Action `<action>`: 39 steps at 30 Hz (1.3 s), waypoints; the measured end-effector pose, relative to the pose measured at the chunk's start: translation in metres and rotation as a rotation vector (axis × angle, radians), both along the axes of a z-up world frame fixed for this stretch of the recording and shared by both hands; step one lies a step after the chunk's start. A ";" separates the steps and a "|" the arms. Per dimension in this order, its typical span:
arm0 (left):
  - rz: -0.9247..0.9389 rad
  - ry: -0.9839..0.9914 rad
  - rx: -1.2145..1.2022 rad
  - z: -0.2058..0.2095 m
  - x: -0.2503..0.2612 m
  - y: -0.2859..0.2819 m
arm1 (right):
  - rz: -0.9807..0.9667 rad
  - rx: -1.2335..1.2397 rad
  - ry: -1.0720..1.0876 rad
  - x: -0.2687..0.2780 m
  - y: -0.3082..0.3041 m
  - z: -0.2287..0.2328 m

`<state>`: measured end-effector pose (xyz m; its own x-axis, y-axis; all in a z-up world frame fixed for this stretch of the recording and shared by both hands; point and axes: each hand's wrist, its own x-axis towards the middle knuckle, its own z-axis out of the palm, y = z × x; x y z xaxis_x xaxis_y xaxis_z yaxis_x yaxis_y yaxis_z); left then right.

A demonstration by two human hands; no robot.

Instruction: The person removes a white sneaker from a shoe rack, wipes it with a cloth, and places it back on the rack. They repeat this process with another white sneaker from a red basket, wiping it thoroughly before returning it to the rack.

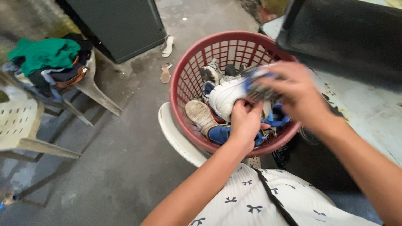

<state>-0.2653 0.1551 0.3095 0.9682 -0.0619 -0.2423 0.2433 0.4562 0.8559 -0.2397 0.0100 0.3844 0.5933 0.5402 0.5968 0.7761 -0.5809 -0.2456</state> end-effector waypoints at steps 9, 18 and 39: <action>-0.004 -0.051 0.077 -0.041 0.003 -0.003 | -0.026 0.002 0.069 -0.026 0.046 0.006; 0.041 0.103 -0.092 -0.021 -0.009 0.030 | -0.470 0.018 0.041 -0.001 -0.055 -0.043; 0.000 0.298 -0.427 0.004 0.025 0.055 | -0.384 0.106 0.059 -0.086 0.023 -0.014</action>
